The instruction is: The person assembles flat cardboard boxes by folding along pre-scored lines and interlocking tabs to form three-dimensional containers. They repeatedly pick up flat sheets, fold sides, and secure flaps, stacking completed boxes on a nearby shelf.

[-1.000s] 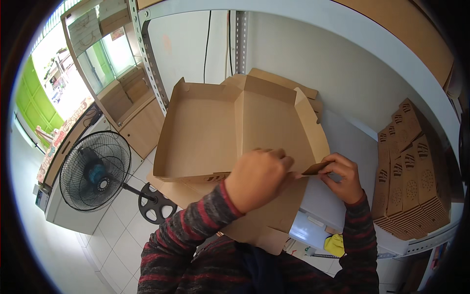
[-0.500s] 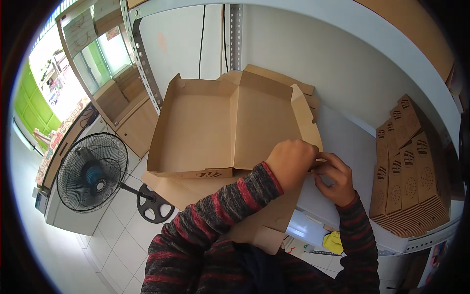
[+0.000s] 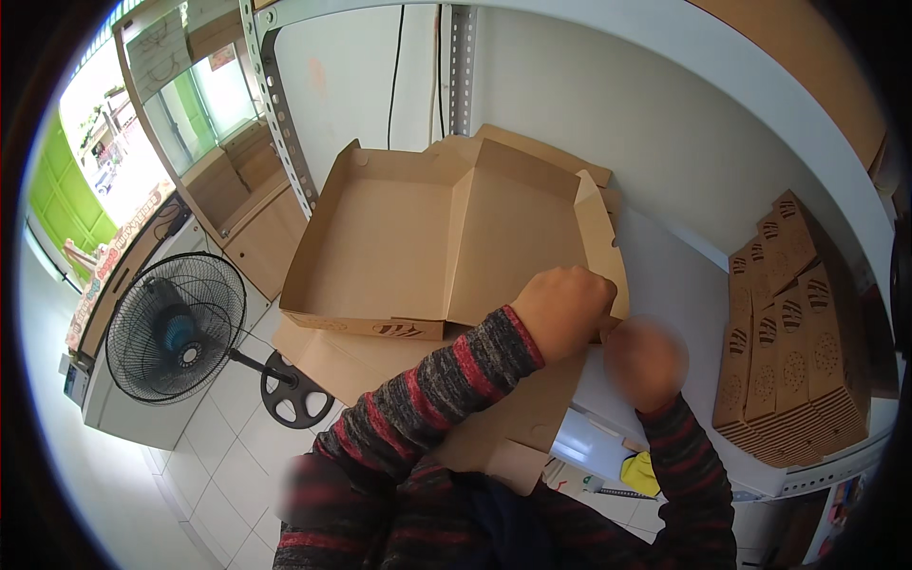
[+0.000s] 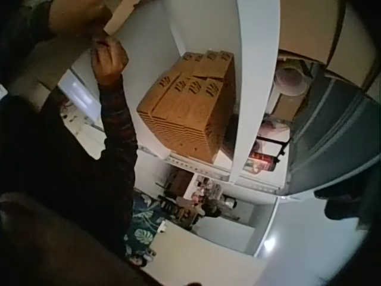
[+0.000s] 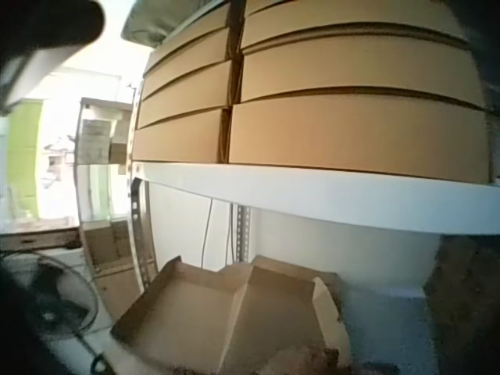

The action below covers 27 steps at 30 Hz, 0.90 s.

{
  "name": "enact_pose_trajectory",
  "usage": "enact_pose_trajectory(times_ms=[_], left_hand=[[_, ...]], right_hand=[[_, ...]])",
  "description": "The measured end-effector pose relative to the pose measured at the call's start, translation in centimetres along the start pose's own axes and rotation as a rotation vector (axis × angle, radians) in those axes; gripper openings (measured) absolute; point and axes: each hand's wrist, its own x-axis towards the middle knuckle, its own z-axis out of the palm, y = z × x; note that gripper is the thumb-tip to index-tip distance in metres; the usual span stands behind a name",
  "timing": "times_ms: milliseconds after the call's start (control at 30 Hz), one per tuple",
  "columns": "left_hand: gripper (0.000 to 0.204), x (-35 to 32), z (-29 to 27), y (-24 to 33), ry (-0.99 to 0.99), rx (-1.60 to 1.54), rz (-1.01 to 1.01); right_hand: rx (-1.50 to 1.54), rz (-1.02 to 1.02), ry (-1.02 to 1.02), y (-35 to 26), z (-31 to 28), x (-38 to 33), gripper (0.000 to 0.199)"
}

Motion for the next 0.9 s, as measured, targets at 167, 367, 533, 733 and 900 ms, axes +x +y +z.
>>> enact_pose_trajectory(times_ms=[167,367,533,733,900], left_hand=[[0.011,-0.16,-0.26,0.17,-0.034,-0.026,-0.003],[0.009,-0.25,-0.76,0.58,-0.042,-0.060,-0.022],[0.007,-0.42,-0.41,0.39,0.007,-0.033,0.072],[0.009,-0.31,-0.42,0.62,-0.013,0.013,0.088],[0.009,-0.39,-0.34,0.78,-0.005,0.047,0.095]], right_hand=[[-0.008,-0.007,0.009,-0.10,-0.01,0.01,0.020],[0.005,0.008,0.016,-0.08,-0.04,-0.07,0.020],[0.020,0.006,0.015,-0.19,-0.09,0.06,0.021],[0.039,0.023,0.008,-0.29,-0.01,-0.04,0.021],[0.032,0.019,0.005,-0.26,-0.07,0.09,0.020]])
